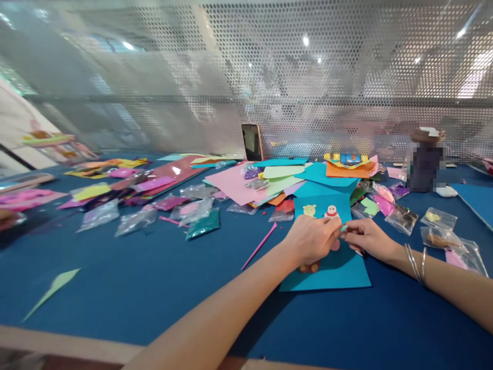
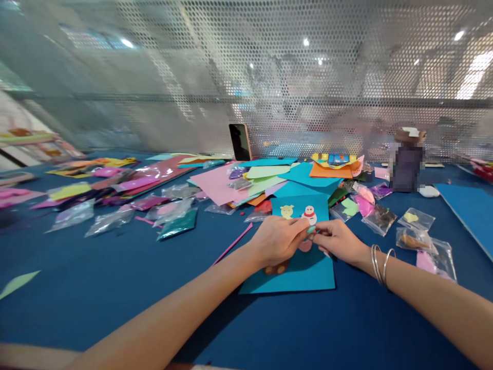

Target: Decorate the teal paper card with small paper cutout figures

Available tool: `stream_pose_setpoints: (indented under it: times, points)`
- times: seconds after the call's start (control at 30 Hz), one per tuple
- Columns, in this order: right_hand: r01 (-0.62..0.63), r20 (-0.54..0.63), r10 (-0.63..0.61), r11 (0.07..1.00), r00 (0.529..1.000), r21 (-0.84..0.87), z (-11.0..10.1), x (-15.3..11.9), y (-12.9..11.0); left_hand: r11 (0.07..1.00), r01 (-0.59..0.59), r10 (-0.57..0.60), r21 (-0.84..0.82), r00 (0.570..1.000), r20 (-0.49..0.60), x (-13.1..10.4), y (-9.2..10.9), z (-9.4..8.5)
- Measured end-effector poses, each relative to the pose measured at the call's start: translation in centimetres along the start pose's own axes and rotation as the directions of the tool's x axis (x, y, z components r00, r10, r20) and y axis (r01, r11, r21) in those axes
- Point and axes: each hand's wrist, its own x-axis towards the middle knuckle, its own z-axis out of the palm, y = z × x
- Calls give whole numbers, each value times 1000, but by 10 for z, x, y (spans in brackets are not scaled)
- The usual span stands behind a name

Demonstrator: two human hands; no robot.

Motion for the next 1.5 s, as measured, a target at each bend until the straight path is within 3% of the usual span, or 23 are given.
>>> stream_pose_setpoints:
  times: [0.23, 0.37, 0.5, 0.77, 0.9, 1.03, 1.27, 1.5]
  points:
    - [25, -6, -24, 992, 1000, 127, -2, 0, -5, 998, 16, -23, -58, 992, -127, -1, -3, -1]
    - [-3, -57, 7, 997, 998, 73, -3, 2, -6, 993, 86, -92, -81, 993, -69, -2, -9, -4]
    - [-37, -104, 37, 999, 994, 4, -3, 2, -4, 994, 76, -78, -75, 997, -13, -3, -13, -4]
    - [-17, -34, 16, 1000, 999, -20, -4, 1, -3, 987, 11, -13, -158, 1000, -10, -3, -8, 0]
    - [9, -21, -7, 996, 1000, 85, -5, -1, -5, 984, 4, -2, -180, 1000, 11, -1, -4, 2]
    - [21, 18, -24, 985, 1000, 173, -4, -3, -10, 991, -9, 7, -134, 1000, -15, 1, 2, 4]
    - [-84, -68, 93, 990, 993, 114, -5, 2, -2, 994, 42, -51, -96, 994, -94, -2, -2, 2]
    - [-71, -122, 80, 995, 989, 72, -6, 2, 6, 997, 38, -44, -66, 995, -90, -1, 1, 1]
